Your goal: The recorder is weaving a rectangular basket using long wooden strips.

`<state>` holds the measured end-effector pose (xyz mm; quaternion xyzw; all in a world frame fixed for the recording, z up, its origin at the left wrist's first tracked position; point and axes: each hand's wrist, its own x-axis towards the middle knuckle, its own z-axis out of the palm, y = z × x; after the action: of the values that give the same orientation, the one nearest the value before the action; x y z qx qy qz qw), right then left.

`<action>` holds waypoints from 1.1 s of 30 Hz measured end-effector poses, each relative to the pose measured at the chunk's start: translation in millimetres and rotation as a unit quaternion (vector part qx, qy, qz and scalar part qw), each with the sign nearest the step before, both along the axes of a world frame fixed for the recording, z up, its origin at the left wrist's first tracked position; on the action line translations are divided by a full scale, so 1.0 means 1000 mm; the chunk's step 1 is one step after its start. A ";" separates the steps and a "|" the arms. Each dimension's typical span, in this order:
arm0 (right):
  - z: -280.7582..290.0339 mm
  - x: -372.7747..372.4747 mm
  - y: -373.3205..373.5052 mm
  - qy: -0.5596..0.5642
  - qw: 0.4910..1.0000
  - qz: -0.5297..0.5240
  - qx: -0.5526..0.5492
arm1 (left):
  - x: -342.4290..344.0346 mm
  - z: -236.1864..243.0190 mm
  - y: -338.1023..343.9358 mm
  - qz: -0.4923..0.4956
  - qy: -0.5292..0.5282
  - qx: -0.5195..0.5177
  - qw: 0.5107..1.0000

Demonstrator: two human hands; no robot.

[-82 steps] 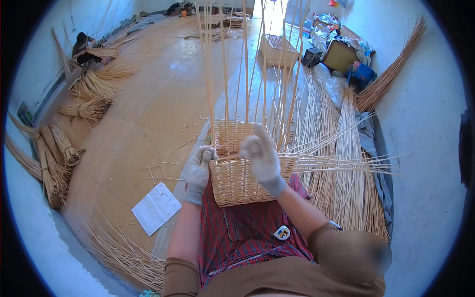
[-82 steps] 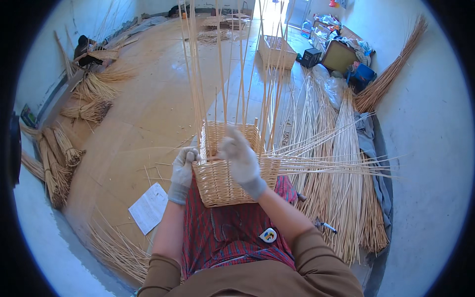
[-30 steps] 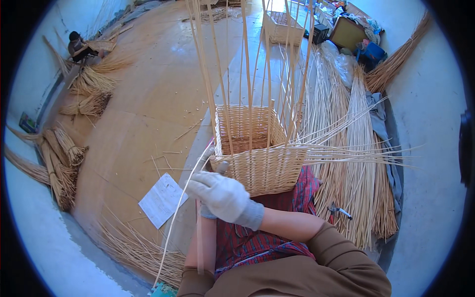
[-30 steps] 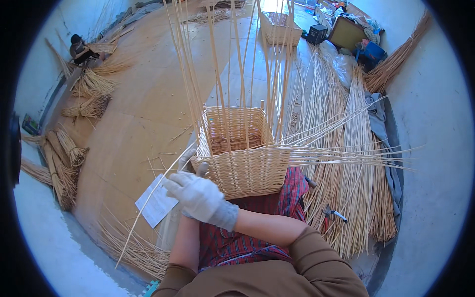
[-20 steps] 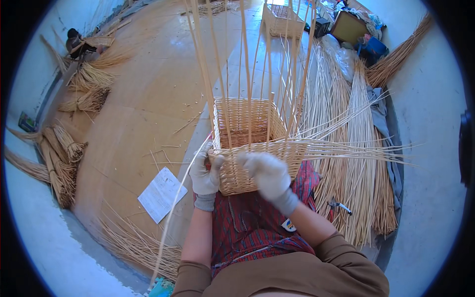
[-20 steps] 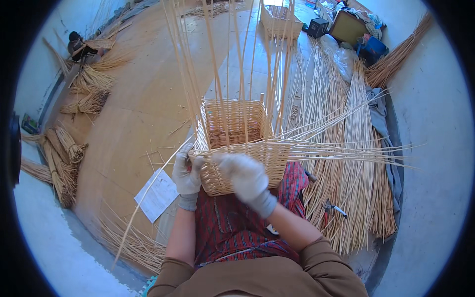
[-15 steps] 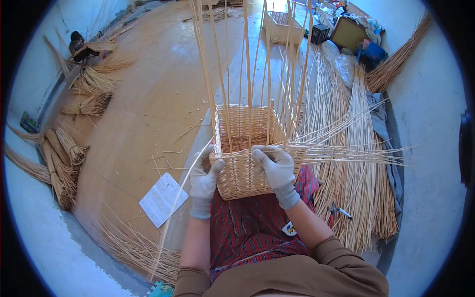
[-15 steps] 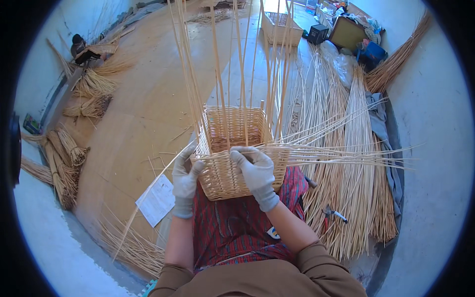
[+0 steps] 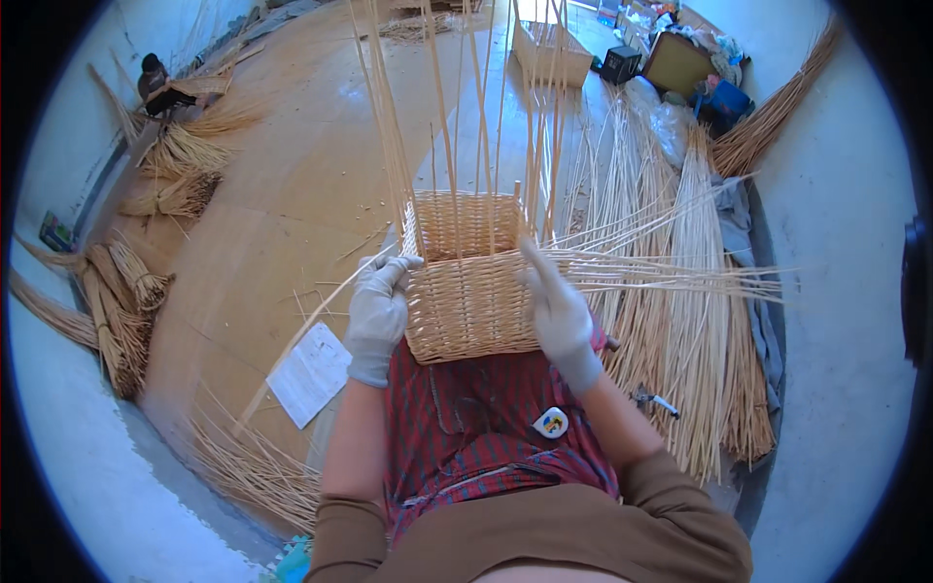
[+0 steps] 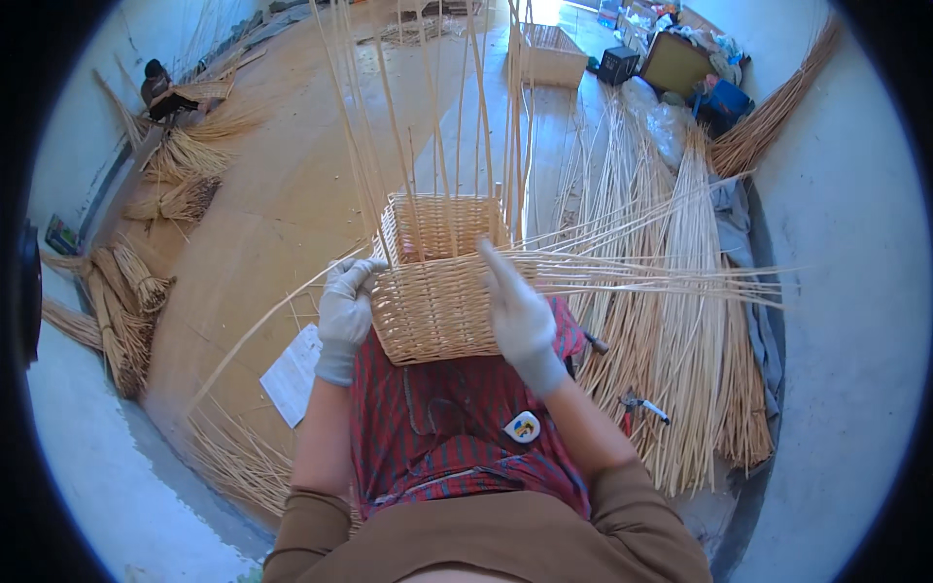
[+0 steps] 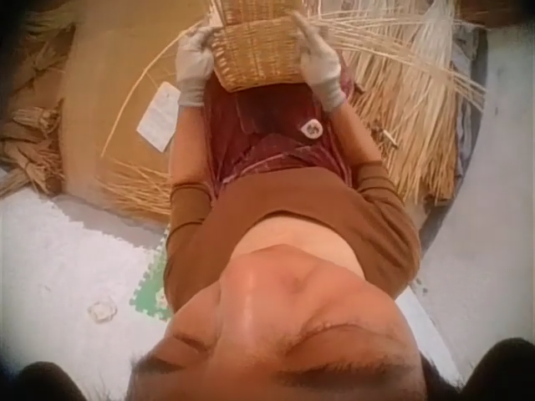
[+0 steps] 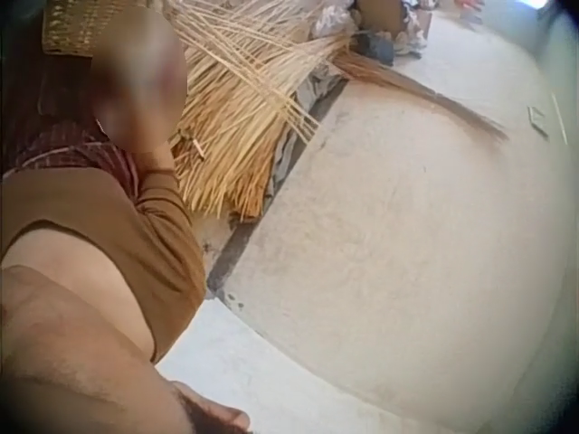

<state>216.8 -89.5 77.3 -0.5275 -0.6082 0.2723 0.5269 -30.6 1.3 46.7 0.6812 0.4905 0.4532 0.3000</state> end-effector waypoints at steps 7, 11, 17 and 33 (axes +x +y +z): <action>-0.055 0.038 -0.166 -0.470 0.827 0.215 -0.220 | 0.031 0.005 -0.011 0.182 0.232 0.230 0.927; -0.052 0.038 -0.178 -0.499 0.826 0.155 -0.211 | 0.049 0.022 -0.016 0.061 0.296 0.254 0.919; -0.024 0.055 -0.178 -0.356 0.893 0.145 -0.233 | 0.056 0.052 0.008 0.048 0.381 0.164 0.909; -0.076 0.048 -0.147 0.066 0.930 0.195 -0.306 | 0.097 -0.041 -0.186 -0.383 0.024 -0.299 0.874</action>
<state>264.4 -236.6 1.6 -0.5151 -0.5502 0.5764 0.3156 66.4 -184.3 5.9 0.7045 0.3102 0.1179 0.6273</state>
